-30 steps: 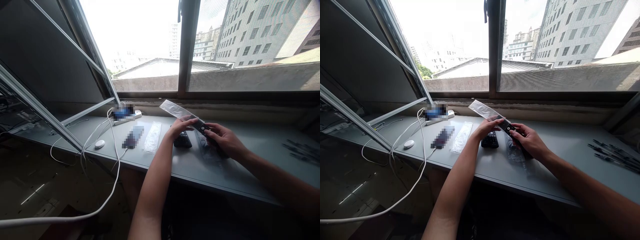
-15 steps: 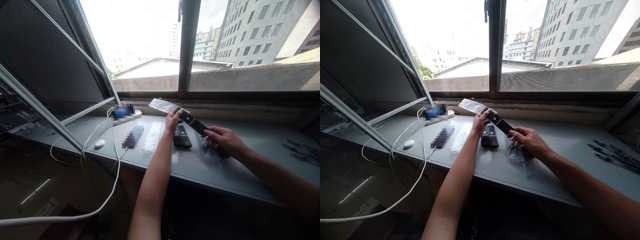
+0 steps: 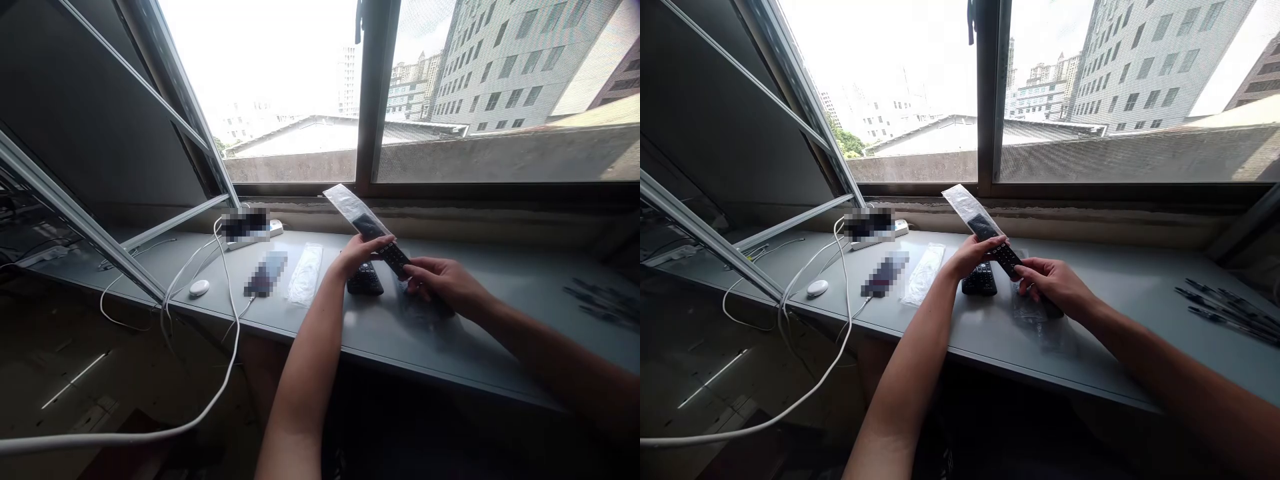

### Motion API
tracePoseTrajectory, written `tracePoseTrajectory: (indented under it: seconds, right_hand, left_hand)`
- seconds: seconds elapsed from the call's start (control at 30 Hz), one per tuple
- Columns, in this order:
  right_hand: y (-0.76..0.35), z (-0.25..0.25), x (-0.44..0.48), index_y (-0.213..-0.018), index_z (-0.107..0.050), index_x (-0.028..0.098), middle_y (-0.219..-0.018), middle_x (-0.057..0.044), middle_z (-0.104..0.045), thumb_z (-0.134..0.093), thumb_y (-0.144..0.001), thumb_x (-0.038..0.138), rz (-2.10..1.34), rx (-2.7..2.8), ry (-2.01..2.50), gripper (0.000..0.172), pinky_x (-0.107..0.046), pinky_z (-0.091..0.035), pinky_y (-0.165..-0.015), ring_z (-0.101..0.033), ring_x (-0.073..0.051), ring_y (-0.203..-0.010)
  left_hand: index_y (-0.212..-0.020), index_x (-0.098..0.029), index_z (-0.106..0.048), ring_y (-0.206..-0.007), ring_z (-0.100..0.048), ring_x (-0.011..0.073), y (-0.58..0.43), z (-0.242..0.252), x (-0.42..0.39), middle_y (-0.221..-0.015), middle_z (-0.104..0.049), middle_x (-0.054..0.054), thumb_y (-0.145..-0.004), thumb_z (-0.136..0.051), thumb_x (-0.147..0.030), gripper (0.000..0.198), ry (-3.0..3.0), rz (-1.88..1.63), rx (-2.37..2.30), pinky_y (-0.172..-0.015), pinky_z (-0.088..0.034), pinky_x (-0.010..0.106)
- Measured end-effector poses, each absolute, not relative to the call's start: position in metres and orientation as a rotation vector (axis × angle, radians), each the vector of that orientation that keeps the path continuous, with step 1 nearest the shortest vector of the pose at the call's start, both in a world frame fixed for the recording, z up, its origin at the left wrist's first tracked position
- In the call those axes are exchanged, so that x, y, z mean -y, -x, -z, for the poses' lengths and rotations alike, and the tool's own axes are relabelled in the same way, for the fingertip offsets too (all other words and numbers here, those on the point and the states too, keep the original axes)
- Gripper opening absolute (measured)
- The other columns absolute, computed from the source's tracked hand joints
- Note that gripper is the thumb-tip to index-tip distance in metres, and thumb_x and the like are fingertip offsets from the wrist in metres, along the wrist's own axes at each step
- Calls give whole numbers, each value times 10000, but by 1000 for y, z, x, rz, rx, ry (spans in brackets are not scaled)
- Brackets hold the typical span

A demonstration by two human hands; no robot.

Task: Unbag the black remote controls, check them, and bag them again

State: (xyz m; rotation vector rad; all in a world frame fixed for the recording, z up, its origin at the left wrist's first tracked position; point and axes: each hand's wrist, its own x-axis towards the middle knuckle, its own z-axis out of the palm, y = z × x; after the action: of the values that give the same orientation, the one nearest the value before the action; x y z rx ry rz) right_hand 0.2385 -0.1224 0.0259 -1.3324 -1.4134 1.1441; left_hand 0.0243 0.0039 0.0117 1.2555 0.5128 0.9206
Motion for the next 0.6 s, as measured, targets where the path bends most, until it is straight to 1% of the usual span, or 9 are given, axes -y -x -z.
tracePoseTrajectory:
  seconds: [0.1,0.17,0.3,0.4,0.47,0.6]
  right_hand:
    - [-239,-26,122,-1088,-903,182,-765,-57,-782,-933,-849,736,-1165,1412,1339,605,-267,-404,-479,-469,-102,-508]
    - [-238,-26,123,-1084,-896,178,-749,-54,-770,-933,-849,740,-1168,1403,1334,610,-257,-374,-466,-456,-99,-510]
    - [-238,-26,123,-1068,-882,182,-743,-52,-760,-929,-863,719,-1160,1401,1323,576,-259,-361,-466,-457,-106,-514]
    - [-237,-25,123,-1053,-881,187,-745,-54,-759,-922,-871,707,-1131,1400,1324,552,-269,-366,-465,-465,-116,-515]
    - [-237,-25,122,-1065,-888,193,-771,-64,-776,-924,-870,700,-1104,1392,1327,545,-278,-387,-464,-485,-127,-523]
    - [-239,-23,121,-1146,-901,193,-842,-90,-826,-950,-862,674,-1090,1356,1336,560,-279,-426,-463,-495,-121,-520]
  left_hand:
    - [-1063,-169,-847,-1093,-766,282,-24,-12,-3,-1138,-823,150,-769,-1049,-574,541,-1295,-880,-522,-1053,-573,449]
    - [-1065,-171,-850,-1094,-767,274,-25,-12,-5,-1153,-824,147,-784,-1040,-575,527,-1261,-937,-524,-1031,-582,428]
    - [-1046,-204,-835,-1028,-775,234,-25,-14,-14,-1098,-825,94,-803,-1018,-573,478,-1057,-1225,-562,-954,-591,366]
    - [-1058,-216,-833,-980,-774,198,-23,-16,-18,-1059,-825,59,-825,-999,-527,422,-971,-1408,-600,-905,-592,318]
    - [-1070,-211,-840,-966,-775,186,-22,-17,-19,-1065,-833,57,-826,-997,-486,399,-964,-1433,-609,-902,-599,309]
    - [-1033,-191,-841,-926,-775,184,-24,-17,-17,-1068,-838,74,-784,-1032,-444,403,-981,-1385,-595,-917,-610,334]
